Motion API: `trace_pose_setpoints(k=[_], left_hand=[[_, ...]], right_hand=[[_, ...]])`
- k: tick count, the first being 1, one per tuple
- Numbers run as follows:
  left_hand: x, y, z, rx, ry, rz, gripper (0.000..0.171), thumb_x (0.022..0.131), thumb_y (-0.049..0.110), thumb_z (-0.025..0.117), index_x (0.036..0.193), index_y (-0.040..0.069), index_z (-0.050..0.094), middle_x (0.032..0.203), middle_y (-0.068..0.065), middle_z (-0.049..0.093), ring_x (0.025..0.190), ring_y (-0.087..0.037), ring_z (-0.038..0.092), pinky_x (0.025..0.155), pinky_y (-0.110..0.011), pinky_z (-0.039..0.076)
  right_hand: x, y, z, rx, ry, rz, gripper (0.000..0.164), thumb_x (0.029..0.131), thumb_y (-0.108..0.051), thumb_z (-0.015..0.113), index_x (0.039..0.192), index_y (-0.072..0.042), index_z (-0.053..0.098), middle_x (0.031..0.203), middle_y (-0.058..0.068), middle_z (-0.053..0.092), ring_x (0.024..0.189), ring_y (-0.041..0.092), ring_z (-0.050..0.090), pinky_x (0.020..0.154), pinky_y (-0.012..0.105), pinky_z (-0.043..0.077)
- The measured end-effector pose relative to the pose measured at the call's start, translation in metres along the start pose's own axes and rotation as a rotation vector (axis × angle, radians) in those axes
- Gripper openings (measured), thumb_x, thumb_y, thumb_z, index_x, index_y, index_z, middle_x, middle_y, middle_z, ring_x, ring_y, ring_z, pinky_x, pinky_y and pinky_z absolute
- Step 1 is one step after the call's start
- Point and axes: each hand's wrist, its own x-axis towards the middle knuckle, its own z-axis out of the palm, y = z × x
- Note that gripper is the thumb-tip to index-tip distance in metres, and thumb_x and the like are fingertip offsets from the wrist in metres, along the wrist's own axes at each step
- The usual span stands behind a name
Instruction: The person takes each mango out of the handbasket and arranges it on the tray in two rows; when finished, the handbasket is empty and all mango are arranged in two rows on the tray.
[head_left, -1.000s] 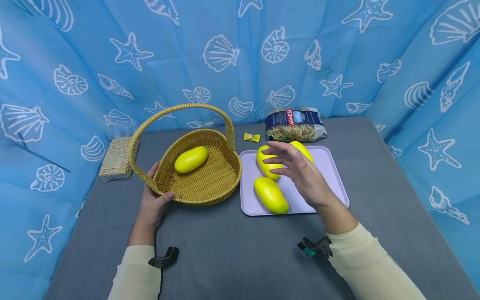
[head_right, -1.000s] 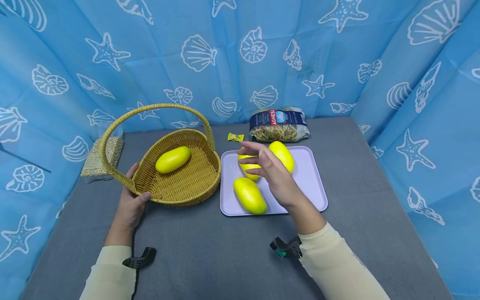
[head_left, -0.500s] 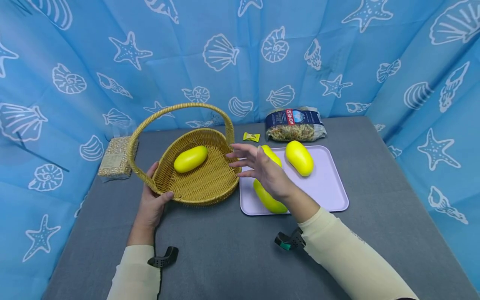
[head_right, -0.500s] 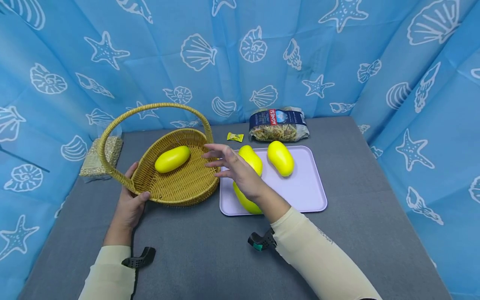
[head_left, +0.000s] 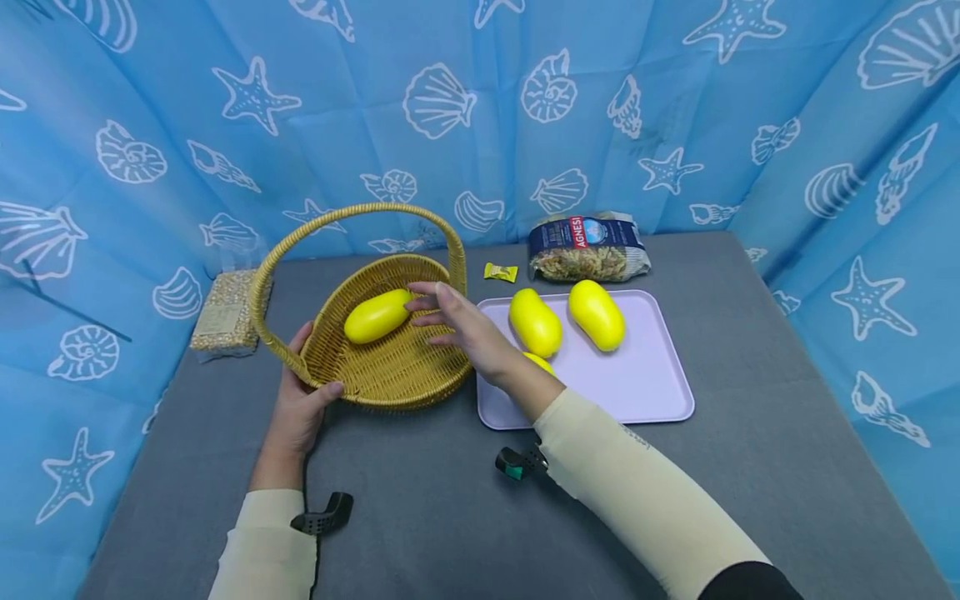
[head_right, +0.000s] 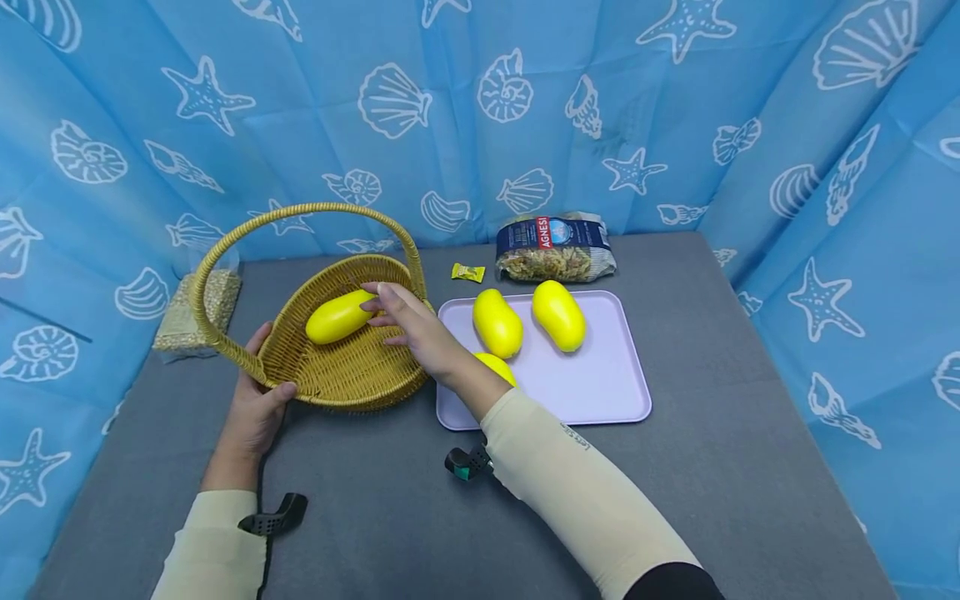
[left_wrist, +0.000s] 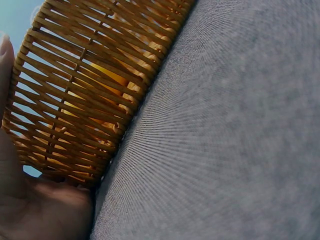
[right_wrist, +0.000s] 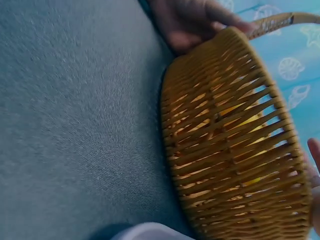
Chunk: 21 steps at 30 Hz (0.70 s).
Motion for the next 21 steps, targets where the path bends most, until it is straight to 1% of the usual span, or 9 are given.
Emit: trace_pose_setpoints(k=[2,4,5,7,9,12,15,19,21], left_hand=[[0.000,0.000,0.000,0.008,0.003,-0.004,0.099,0.098,-0.009,0.077,0.176,0.015,0.020,0.171,-0.025,0.027,0.145,-0.038,0.043,0.104,-0.031,0.052],[0.000,0.000,0.000,0.012,0.006,-0.008,0.099,0.098,-0.012,0.074,0.176,0.015,0.020,0.171,-0.024,0.027,0.146,-0.038,0.042,0.104,-0.031,0.052],[0.000,0.000,0.000,0.013,0.007,-0.010,0.098,0.098,-0.014,0.073,0.175,0.015,0.020,0.171,-0.024,0.027,0.146,-0.038,0.042,0.104,-0.031,0.052],[0.000,0.001,0.000,0.020,0.011,-0.012,0.098,0.097,-0.017,0.071,0.175,0.016,0.021,0.171,-0.023,0.027,0.146,-0.038,0.042,0.104,-0.030,0.052],[0.001,0.001,-0.001,0.022,0.014,-0.013,0.098,0.097,-0.019,0.069,0.175,0.016,0.021,0.172,-0.023,0.027,0.147,-0.038,0.041,0.104,-0.030,0.052],[0.002,0.001,-0.001,0.029,0.017,-0.011,0.098,0.096,-0.021,0.067,0.175,0.016,0.022,0.171,-0.023,0.028,0.146,-0.037,0.042,0.104,-0.030,0.052],[0.002,0.001,-0.001,0.034,0.014,-0.006,0.097,0.097,-0.021,0.066,0.175,0.015,0.021,0.171,-0.023,0.028,0.146,-0.037,0.042,0.105,-0.030,0.051],[0.002,0.000,-0.001,0.034,0.010,-0.003,0.097,0.098,-0.018,0.069,0.175,0.015,0.021,0.171,-0.025,0.028,0.146,-0.037,0.043,0.104,-0.030,0.052],[0.002,0.000,0.000,0.036,0.003,-0.006,0.097,0.099,-0.017,0.069,0.176,0.016,0.021,0.170,-0.026,0.027,0.146,-0.038,0.042,0.105,-0.030,0.052]], right_hand=[[0.008,0.005,0.002,-0.012,0.019,0.003,0.086,0.111,-0.070,0.033,0.165,-0.004,0.042,0.154,0.023,0.052,0.140,0.046,0.051,0.111,0.067,0.043],[0.015,0.008,0.003,-0.024,0.028,0.001,0.073,0.115,-0.055,0.032,0.165,-0.004,0.042,0.155,0.026,0.051,0.141,0.050,0.048,0.111,0.069,0.041],[0.019,0.009,0.005,-0.036,0.030,-0.003,0.069,0.116,-0.051,0.032,0.164,-0.003,0.042,0.155,0.027,0.050,0.141,0.052,0.046,0.111,0.071,0.040],[0.027,0.012,0.008,-0.084,0.040,-0.006,0.064,0.117,-0.045,0.035,0.164,-0.002,0.042,0.156,0.026,0.049,0.140,0.051,0.047,0.110,0.070,0.041],[0.034,0.015,0.011,-0.154,0.050,-0.013,0.062,0.117,-0.042,0.038,0.163,-0.001,0.042,0.158,0.024,0.048,0.140,0.047,0.048,0.111,0.064,0.042],[0.044,0.019,0.014,-0.263,0.065,-0.021,0.061,0.117,-0.041,0.041,0.164,-0.001,0.043,0.160,0.018,0.048,0.142,0.035,0.050,0.113,0.049,0.044],[0.052,0.021,0.017,-0.343,0.065,-0.026,0.063,0.117,-0.044,0.045,0.164,-0.002,0.043,0.162,0.014,0.048,0.147,0.025,0.045,0.119,0.039,0.037],[0.058,0.023,0.019,-0.449,0.037,0.011,0.070,0.114,-0.052,0.052,0.167,-0.008,0.040,0.169,0.006,0.042,0.154,0.020,0.037,0.123,0.039,0.030],[0.059,0.025,0.018,-0.517,0.012,0.037,0.074,0.111,-0.055,0.058,0.169,-0.012,0.040,0.170,0.002,0.040,0.156,0.018,0.035,0.124,0.040,0.029]])
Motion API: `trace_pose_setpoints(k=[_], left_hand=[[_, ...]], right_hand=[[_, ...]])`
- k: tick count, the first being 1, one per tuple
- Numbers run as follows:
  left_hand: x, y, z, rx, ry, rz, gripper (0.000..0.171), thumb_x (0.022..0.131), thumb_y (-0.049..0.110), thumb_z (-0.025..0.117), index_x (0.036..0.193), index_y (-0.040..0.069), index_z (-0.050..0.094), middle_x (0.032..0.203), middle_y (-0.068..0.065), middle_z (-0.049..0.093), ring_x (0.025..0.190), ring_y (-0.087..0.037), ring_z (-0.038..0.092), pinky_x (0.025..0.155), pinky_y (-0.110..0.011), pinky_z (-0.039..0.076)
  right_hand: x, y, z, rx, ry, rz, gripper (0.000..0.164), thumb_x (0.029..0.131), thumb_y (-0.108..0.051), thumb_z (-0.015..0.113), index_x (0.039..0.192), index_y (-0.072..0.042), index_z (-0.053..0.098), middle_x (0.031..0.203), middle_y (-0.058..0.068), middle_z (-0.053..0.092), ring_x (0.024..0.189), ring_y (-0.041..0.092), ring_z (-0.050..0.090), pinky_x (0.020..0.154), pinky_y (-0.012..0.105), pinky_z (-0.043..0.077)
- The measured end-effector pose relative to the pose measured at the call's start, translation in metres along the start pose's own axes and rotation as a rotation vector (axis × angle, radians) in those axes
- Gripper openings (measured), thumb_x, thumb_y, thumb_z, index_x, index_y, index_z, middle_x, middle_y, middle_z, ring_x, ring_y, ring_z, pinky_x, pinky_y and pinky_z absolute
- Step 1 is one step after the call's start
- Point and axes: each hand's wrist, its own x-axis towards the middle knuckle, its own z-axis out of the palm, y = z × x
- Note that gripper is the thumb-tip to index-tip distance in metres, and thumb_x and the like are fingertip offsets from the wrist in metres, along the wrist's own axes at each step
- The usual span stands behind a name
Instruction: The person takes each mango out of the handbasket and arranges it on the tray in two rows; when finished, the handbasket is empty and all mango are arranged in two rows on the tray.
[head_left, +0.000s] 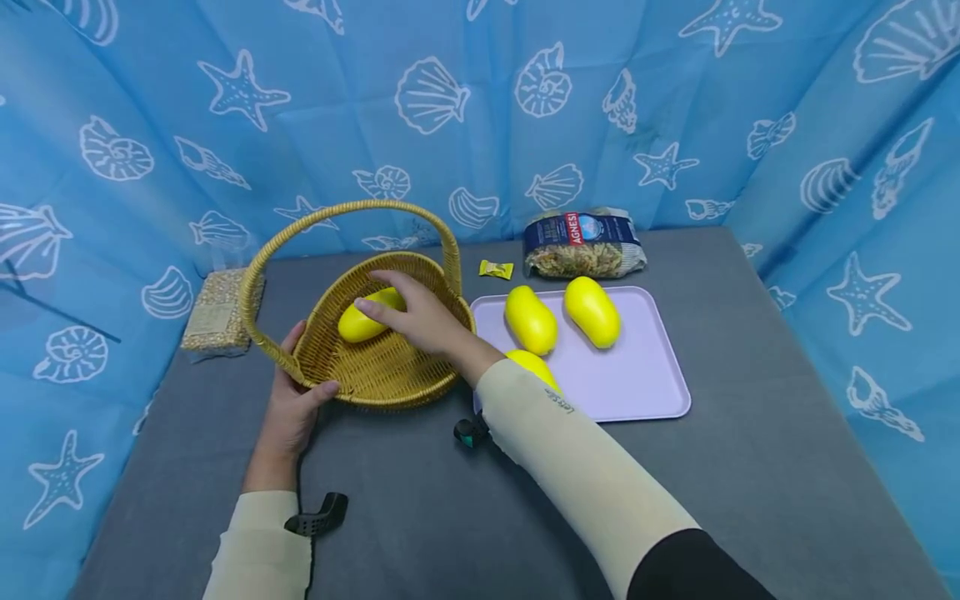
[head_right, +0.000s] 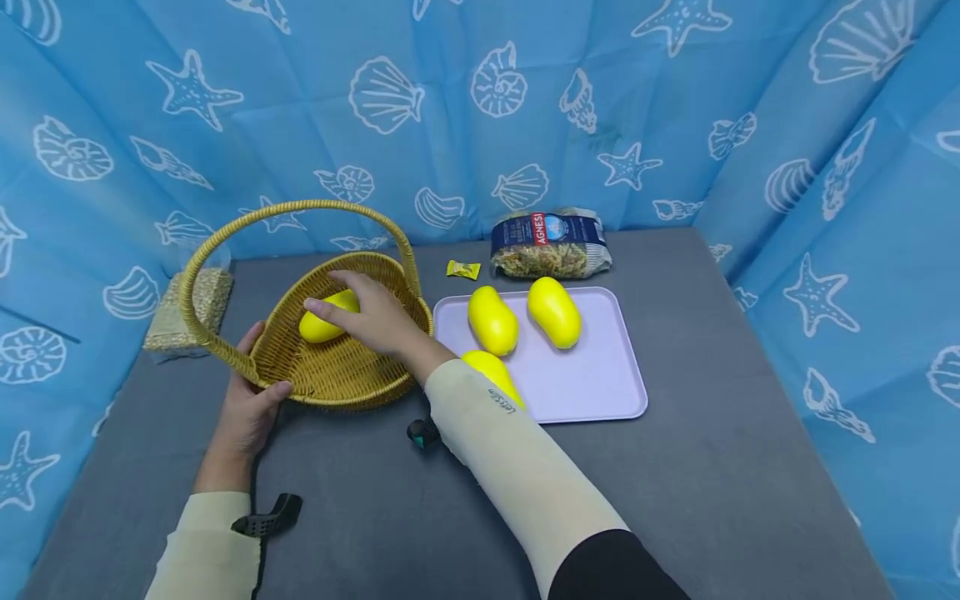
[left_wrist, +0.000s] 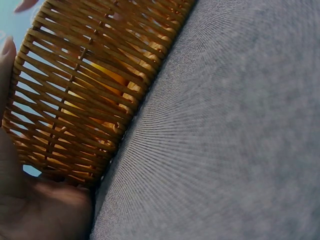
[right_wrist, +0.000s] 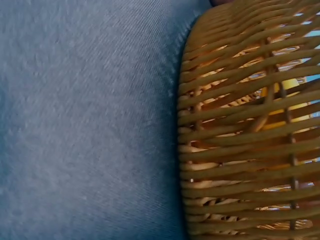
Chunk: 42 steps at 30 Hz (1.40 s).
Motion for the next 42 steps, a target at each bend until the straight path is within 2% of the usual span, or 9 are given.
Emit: trace_pose_setpoints(k=[3,7,12,16,22,29,34,42], left_hand=[[0.000,0.000,0.001,0.003,-0.008,-0.006,0.096,0.099,-0.018,0.067,0.176,0.018,0.021,0.171,-0.025,0.027,0.147,-0.038,0.042,0.106,-0.031,0.051],[0.000,0.000,0.001,-0.007,-0.012,-0.006,0.096,0.099,-0.019,0.064,0.176,0.018,0.020,0.171,-0.025,0.027,0.147,-0.039,0.042,0.106,-0.032,0.052],[-0.001,0.000,0.000,-0.017,-0.013,-0.003,0.095,0.100,-0.014,0.069,0.176,0.017,0.020,0.171,-0.026,0.026,0.147,-0.038,0.042,0.105,-0.032,0.052],[-0.002,0.002,0.000,-0.025,-0.012,-0.003,0.096,0.100,-0.011,0.072,0.176,0.016,0.019,0.171,-0.027,0.025,0.146,-0.038,0.043,0.105,-0.031,0.052],[-0.002,0.001,0.000,-0.025,-0.009,-0.007,0.098,0.099,-0.009,0.074,0.176,0.015,0.019,0.171,-0.026,0.026,0.146,-0.038,0.043,0.104,-0.031,0.053],[-0.001,0.000,-0.001,-0.031,-0.023,0.003,0.098,0.099,-0.011,0.074,0.176,0.014,0.018,0.171,-0.027,0.025,0.144,-0.034,0.046,0.104,-0.031,0.053],[-0.001,0.000,-0.001,-0.033,-0.029,0.005,0.097,0.100,-0.009,0.074,0.176,0.015,0.018,0.171,-0.026,0.025,0.141,-0.028,0.050,0.105,-0.031,0.053],[-0.001,0.002,0.000,-0.009,-0.015,-0.010,0.097,0.099,-0.014,0.071,0.176,0.018,0.020,0.172,-0.026,0.024,0.143,-0.026,0.048,0.105,-0.031,0.052]], right_hand=[[0.003,0.002,0.003,-0.139,-0.062,0.006,0.078,0.108,-0.057,0.063,0.169,-0.013,0.041,0.170,0.002,0.041,0.156,0.018,0.034,0.124,0.039,0.028],[0.004,0.003,0.010,-0.381,-0.112,-0.001,0.074,0.107,-0.054,0.067,0.166,-0.014,0.047,0.166,0.004,0.045,0.153,0.023,0.035,0.122,0.041,0.032],[0.003,0.002,0.017,-0.611,-0.075,0.029,0.068,0.105,-0.051,0.072,0.164,-0.023,0.052,0.158,0.003,0.044,0.141,0.028,0.038,0.108,0.046,0.042],[0.004,0.001,0.019,-0.705,-0.053,0.054,0.066,0.105,-0.050,0.073,0.163,-0.028,0.054,0.153,0.005,0.042,0.135,0.029,0.039,0.103,0.045,0.043],[0.004,0.001,0.020,-0.724,-0.090,0.081,0.066,0.103,-0.043,0.078,0.161,-0.025,0.054,0.163,0.005,0.046,0.145,0.029,0.042,0.111,0.054,0.042],[0.004,0.003,0.021,-0.606,-0.143,0.071,0.064,0.102,-0.038,0.081,0.157,-0.014,0.056,0.145,0.006,0.059,0.122,0.020,0.055,0.100,0.037,0.047],[0.004,0.004,0.022,-0.560,-0.184,0.039,0.061,0.106,-0.044,0.073,0.154,-0.009,0.057,0.140,0.005,0.064,0.113,0.016,0.057,0.095,0.035,0.048],[0.001,0.002,0.021,-0.536,-0.233,0.057,0.069,0.103,-0.041,0.078,0.161,-0.013,0.053,0.158,0.008,0.055,0.137,0.023,0.053,0.106,0.038,0.046]])
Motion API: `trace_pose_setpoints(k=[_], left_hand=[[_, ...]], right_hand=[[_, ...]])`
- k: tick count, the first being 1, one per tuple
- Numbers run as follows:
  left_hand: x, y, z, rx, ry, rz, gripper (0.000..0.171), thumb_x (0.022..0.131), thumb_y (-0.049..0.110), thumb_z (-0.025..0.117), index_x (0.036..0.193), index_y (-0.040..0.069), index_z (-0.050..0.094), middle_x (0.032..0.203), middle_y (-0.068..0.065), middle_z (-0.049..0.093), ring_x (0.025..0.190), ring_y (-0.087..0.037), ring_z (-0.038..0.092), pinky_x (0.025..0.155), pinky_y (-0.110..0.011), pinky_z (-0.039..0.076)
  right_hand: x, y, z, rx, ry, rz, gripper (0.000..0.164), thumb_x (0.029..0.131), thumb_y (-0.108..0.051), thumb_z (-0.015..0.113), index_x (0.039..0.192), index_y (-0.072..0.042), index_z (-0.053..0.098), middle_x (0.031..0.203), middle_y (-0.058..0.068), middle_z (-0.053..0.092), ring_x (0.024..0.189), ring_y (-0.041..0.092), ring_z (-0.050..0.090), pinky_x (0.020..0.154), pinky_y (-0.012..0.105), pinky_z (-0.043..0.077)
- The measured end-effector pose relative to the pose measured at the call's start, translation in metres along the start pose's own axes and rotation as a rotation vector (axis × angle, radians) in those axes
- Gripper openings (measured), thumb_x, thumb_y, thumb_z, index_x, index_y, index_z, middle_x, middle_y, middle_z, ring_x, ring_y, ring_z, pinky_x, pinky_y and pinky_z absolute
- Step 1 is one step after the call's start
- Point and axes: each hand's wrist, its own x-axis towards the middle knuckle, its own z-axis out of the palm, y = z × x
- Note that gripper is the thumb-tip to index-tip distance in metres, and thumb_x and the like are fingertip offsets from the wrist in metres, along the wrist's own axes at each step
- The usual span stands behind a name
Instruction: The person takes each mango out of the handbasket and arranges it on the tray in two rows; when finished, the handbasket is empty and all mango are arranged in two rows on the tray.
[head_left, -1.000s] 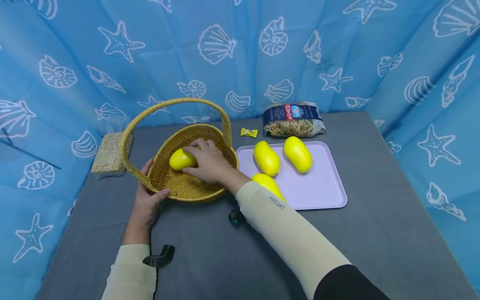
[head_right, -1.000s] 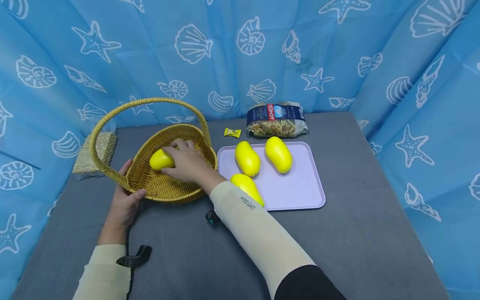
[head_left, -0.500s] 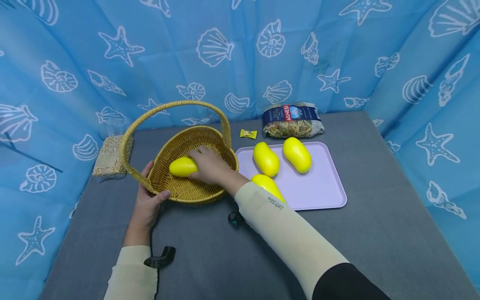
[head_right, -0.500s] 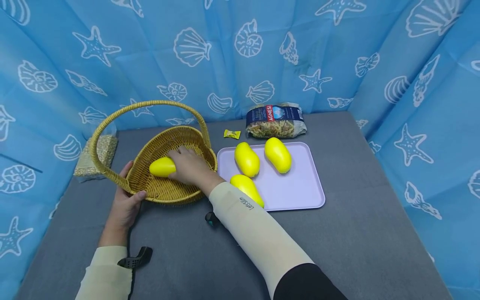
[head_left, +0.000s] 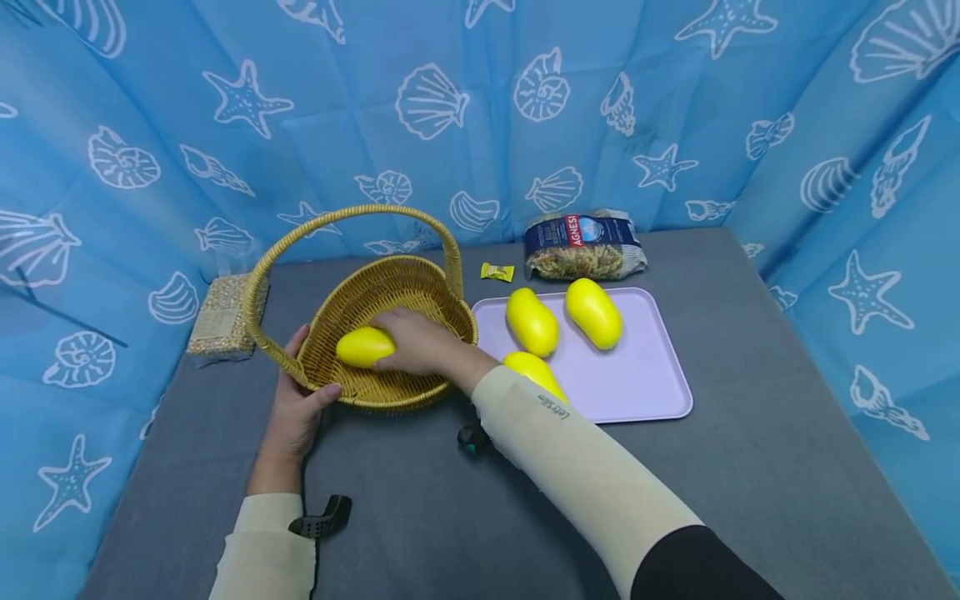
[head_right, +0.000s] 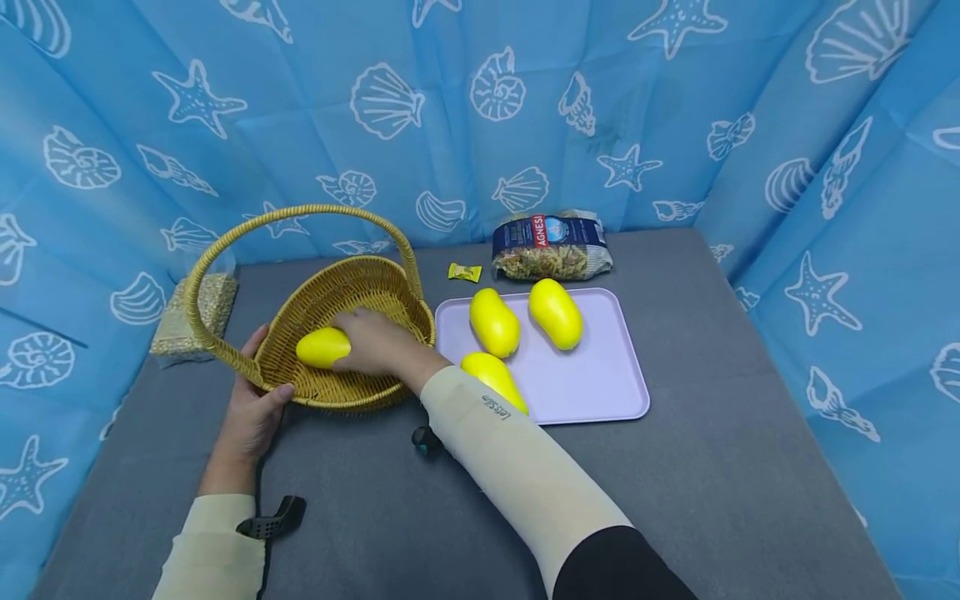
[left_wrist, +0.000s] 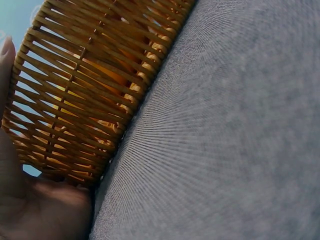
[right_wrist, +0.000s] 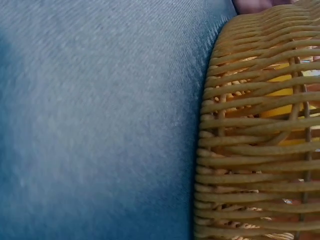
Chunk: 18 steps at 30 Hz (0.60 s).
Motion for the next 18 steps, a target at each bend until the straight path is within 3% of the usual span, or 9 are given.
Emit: trace_pose_setpoints(k=[5,11,18], left_hand=[[0.000,0.000,0.000,0.012,-0.006,0.004,0.097,0.098,-0.017,0.069,0.176,0.017,0.020,0.172,-0.028,0.023,0.143,-0.027,0.048,0.105,-0.031,0.053],[0.000,-0.002,-0.002,0.000,-0.008,0.005,0.097,0.100,-0.012,0.071,0.176,0.015,0.017,0.171,-0.028,0.023,0.144,-0.031,0.046,0.104,-0.031,0.053],[0.000,-0.003,-0.002,-0.019,-0.011,0.013,0.096,0.100,-0.011,0.071,0.176,0.014,0.017,0.170,-0.027,0.026,0.141,-0.027,0.050,0.105,-0.031,0.053]], right_hand=[[-0.002,-0.002,-0.003,0.006,-0.057,-0.025,0.066,0.107,-0.042,0.072,0.162,-0.010,0.052,0.157,0.008,0.057,0.137,0.022,0.053,0.105,0.036,0.045],[-0.005,-0.009,-0.008,-0.002,-0.107,-0.024,0.072,0.102,-0.036,0.081,0.162,-0.009,0.051,0.160,0.009,0.054,0.140,0.022,0.052,0.108,0.035,0.044],[-0.016,-0.015,-0.015,0.037,-0.018,0.006,0.074,0.098,-0.035,0.086,0.161,-0.013,0.053,0.152,0.008,0.056,0.123,0.018,0.056,0.096,0.033,0.049]])
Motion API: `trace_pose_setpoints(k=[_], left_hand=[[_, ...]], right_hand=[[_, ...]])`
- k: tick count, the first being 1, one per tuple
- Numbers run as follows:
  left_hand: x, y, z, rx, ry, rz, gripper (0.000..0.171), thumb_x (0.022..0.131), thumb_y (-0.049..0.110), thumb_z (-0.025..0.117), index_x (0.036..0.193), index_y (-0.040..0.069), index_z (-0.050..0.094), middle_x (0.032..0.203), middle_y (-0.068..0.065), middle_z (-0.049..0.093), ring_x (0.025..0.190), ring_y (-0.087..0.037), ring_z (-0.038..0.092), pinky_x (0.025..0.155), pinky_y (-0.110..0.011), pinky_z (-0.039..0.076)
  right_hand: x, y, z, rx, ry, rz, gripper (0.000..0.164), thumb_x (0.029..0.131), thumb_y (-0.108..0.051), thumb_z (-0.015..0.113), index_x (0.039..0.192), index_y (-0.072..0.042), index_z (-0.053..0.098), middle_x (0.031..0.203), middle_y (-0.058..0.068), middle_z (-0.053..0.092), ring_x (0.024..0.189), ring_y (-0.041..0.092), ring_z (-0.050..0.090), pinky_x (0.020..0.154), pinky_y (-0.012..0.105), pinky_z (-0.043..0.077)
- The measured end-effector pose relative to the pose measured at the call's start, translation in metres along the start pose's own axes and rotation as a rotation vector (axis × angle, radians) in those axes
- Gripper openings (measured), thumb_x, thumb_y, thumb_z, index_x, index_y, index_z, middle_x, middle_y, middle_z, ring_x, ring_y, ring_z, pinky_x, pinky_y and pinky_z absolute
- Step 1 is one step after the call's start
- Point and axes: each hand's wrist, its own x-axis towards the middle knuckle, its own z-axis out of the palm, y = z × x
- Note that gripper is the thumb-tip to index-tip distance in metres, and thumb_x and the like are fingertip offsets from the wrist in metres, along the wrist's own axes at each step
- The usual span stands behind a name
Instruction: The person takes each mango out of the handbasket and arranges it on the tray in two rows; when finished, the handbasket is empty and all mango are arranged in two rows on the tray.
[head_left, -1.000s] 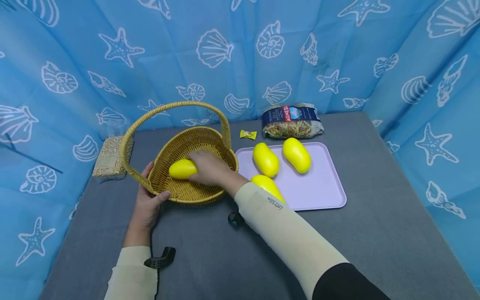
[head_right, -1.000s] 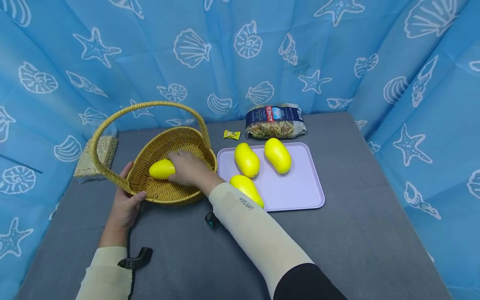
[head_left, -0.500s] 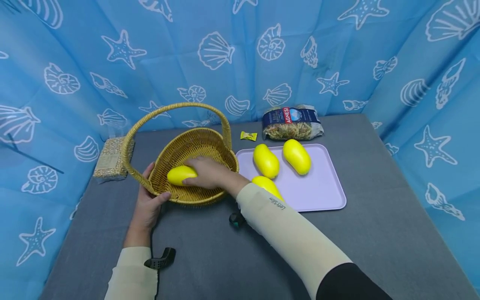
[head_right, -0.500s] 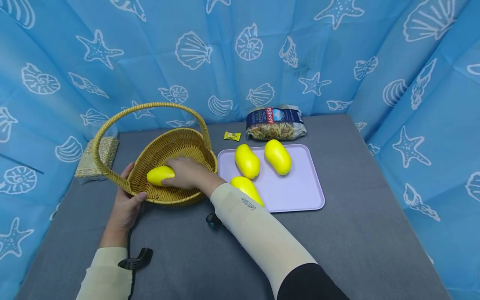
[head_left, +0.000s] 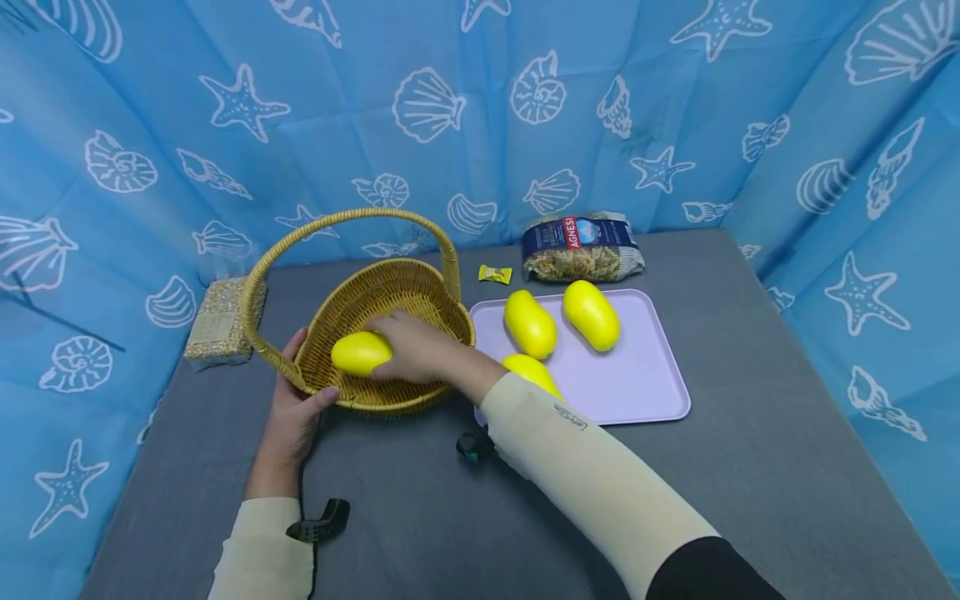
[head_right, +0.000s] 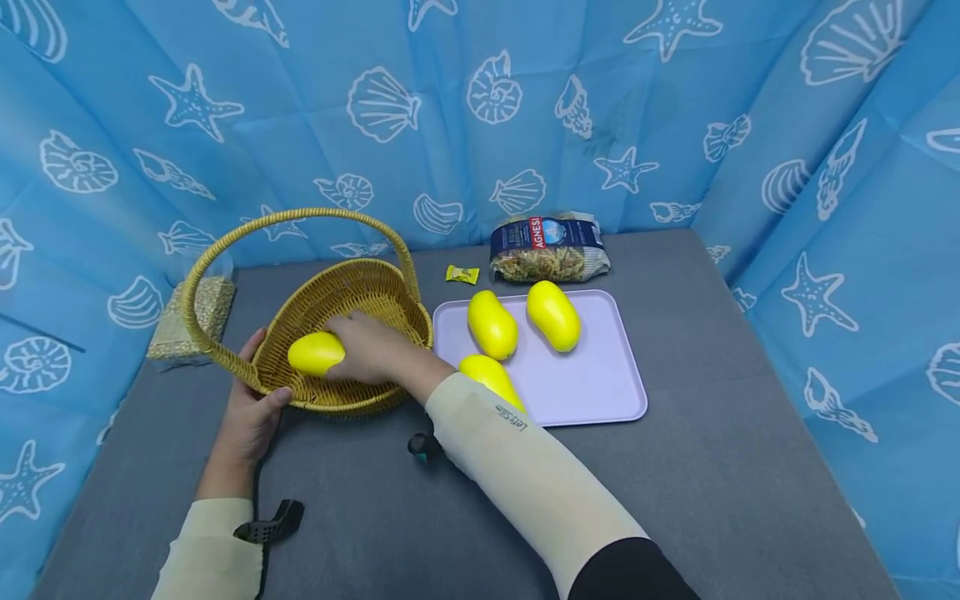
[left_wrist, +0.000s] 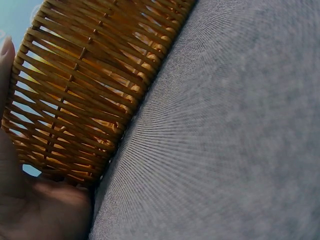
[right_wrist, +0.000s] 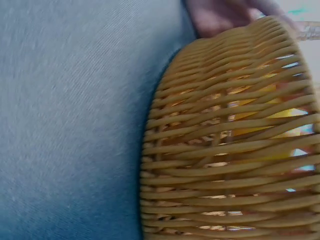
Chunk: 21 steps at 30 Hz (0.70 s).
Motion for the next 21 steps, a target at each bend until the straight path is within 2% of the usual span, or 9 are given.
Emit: trace_pose_setpoints(k=[4,8,12,15,21], left_hand=[[0.000,0.000,0.000,-0.010,-0.005,0.009,0.096,0.101,-0.012,0.071,0.176,0.013,0.016,0.169,-0.024,0.029,0.140,-0.026,0.051,0.105,-0.032,0.052],[0.000,0.000,0.001,-0.005,-0.001,0.005,0.096,0.101,-0.012,0.071,0.176,0.013,0.017,0.168,-0.021,0.032,0.140,-0.028,0.050,0.105,-0.032,0.052],[0.000,0.000,0.001,0.004,0.011,-0.007,0.096,0.100,-0.013,0.071,0.175,0.015,0.019,0.169,-0.023,0.030,0.143,-0.033,0.047,0.105,-0.032,0.052],[0.000,0.000,0.001,0.006,0.018,-0.011,0.097,0.099,-0.013,0.072,0.175,0.015,0.020,0.169,-0.026,0.028,0.144,-0.036,0.045,0.106,-0.032,0.052],[-0.001,-0.001,0.001,-0.008,0.020,-0.002,0.098,0.098,-0.011,0.075,0.175,0.014,0.020,0.170,-0.027,0.027,0.145,-0.037,0.043,0.106,-0.031,0.052]], right_hand=[[-0.014,-0.004,-0.009,0.050,0.074,-0.009,0.073,0.097,-0.037,0.086,0.158,-0.013,0.055,0.146,0.006,0.057,0.118,0.016,0.055,0.092,0.032,0.050],[-0.031,-0.010,-0.021,0.094,0.127,-0.040,0.073,0.097,-0.038,0.086,0.157,-0.011,0.055,0.146,0.005,0.059,0.121,0.016,0.055,0.096,0.033,0.048],[-0.051,-0.013,-0.030,0.145,0.164,-0.069,0.075,0.098,-0.037,0.085,0.160,-0.011,0.052,0.154,0.004,0.057,0.132,0.018,0.053,0.106,0.037,0.046],[-0.067,-0.012,-0.033,0.187,0.183,-0.075,0.076,0.099,-0.035,0.084,0.163,-0.015,0.049,0.158,0.003,0.052,0.135,0.018,0.051,0.106,0.041,0.047],[-0.097,-0.006,-0.036,0.251,0.245,-0.085,0.075,0.098,-0.031,0.086,0.162,-0.016,0.050,0.148,0.001,0.056,0.122,0.017,0.053,0.099,0.044,0.050]])
